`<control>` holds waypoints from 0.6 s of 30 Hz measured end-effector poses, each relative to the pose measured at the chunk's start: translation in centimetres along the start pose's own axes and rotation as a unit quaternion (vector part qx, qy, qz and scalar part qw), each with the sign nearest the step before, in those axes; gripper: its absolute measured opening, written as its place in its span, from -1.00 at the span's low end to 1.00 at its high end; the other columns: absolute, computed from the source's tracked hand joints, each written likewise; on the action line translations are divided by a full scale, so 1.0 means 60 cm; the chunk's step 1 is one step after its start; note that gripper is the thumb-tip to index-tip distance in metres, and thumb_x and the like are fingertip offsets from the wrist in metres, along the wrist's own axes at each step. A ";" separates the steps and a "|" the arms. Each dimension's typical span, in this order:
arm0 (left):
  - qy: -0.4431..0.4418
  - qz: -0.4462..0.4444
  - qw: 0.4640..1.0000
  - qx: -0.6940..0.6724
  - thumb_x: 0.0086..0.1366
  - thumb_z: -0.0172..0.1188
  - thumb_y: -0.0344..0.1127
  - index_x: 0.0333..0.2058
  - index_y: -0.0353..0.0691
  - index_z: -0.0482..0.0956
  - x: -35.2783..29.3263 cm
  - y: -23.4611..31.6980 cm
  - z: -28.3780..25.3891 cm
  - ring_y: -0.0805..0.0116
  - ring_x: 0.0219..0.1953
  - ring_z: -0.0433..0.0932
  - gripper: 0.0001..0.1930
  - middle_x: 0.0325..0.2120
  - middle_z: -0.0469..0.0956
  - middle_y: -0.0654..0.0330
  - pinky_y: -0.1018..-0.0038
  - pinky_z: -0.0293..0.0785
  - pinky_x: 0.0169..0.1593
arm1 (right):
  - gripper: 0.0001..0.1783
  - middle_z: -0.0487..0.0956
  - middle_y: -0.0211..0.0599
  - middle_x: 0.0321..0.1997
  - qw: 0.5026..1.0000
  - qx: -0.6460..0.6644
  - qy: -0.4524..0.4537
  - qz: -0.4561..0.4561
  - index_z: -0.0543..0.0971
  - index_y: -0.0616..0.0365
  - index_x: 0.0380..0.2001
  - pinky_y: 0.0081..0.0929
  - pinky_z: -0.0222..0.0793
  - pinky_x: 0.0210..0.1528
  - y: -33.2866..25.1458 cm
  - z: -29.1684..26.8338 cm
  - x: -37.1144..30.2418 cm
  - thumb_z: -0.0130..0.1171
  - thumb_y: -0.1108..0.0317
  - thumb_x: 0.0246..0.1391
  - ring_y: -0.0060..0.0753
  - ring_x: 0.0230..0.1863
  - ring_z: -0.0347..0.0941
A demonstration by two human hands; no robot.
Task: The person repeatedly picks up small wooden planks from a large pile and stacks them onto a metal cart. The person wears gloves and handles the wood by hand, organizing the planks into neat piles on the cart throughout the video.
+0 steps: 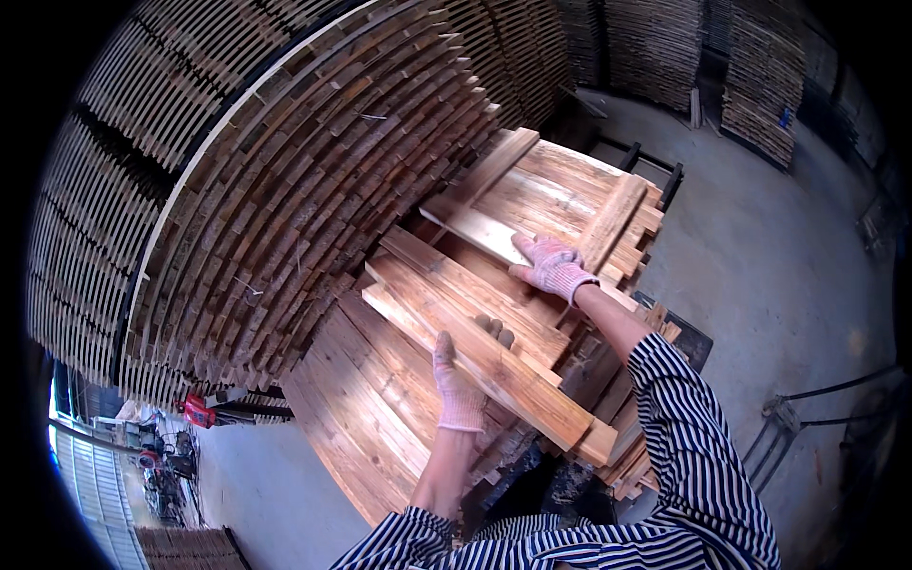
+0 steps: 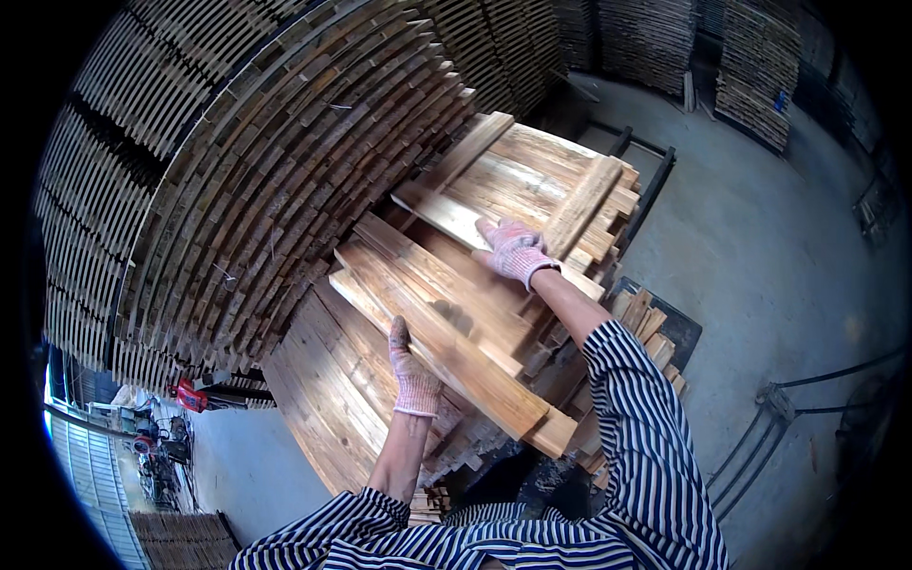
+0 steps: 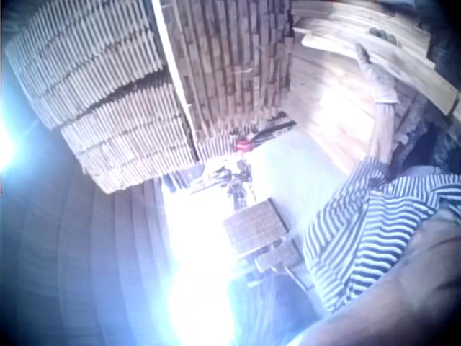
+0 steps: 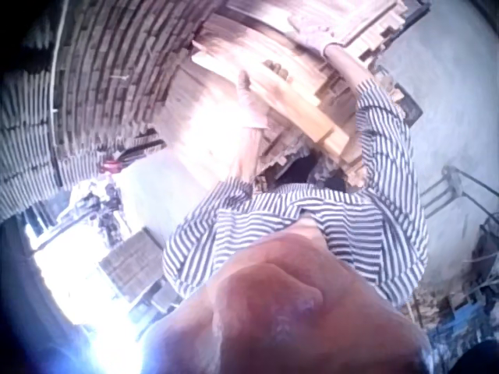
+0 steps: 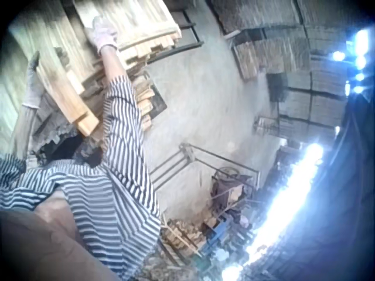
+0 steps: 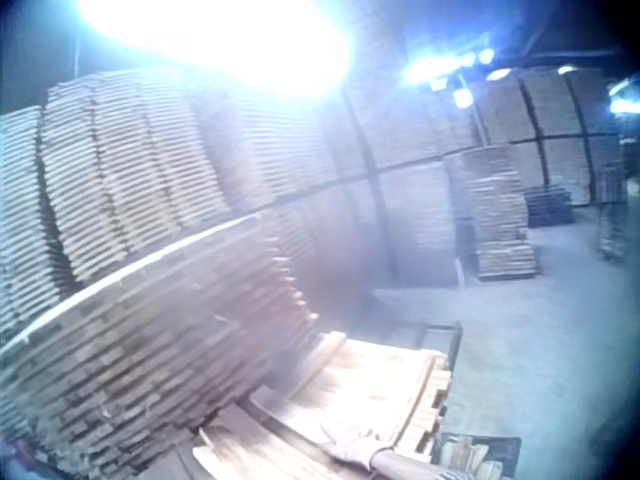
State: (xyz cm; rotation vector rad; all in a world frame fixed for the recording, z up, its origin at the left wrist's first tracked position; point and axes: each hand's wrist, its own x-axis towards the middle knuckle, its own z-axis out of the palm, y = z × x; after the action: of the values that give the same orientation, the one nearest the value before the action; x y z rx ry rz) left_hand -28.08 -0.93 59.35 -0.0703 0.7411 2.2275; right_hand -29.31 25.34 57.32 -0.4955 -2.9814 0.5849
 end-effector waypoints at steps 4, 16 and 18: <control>0.083 0.037 0.994 0.067 0.39 0.18 0.19 0.19 -0.36 0.46 0.016 0.032 -0.010 -0.11 0.04 0.61 -0.30 0.00 0.59 -0.12 -0.04 0.58 0.19 | -0.32 0.48 0.24 0.16 0.996 0.052 -0.067 -0.037 0.43 0.10 0.22 0.06 0.40 0.24 -0.069 0.064 0.037 -0.04 -0.24 0.33 0.27 0.17 0.48; 0.005 -0.006 0.999 -0.036 0.34 0.23 0.22 0.30 -0.21 0.34 0.179 0.016 -0.034 -0.06 0.15 0.55 -0.24 0.13 0.50 -0.01 -0.03 0.54 0.23 | -0.10 0.54 0.03 0.18 0.974 0.168 -0.137 0.062 0.29 -0.13 0.50 -0.11 0.47 0.23 -0.059 -0.072 0.045 0.16 -0.23 0.16 -0.05 0.24 0.50; -0.005 0.008 1.000 -0.027 0.33 0.22 0.27 0.26 -0.18 0.37 0.198 0.003 -0.039 -0.04 0.15 0.55 -0.25 0.13 0.50 0.04 -0.05 0.51 0.19 | -0.26 0.56 0.06 0.13 0.993 0.051 -0.090 0.057 0.39 -0.21 0.44 -0.05 0.45 0.23 -0.031 -0.056 0.090 0.09 -0.19 0.25 0.10 0.21 0.50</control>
State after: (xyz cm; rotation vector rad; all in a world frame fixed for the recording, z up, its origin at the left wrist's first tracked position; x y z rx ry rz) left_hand -36.94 5.59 54.25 -0.0798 0.6780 2.2622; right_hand -34.55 26.65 61.12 -0.6408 -3.0853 0.8314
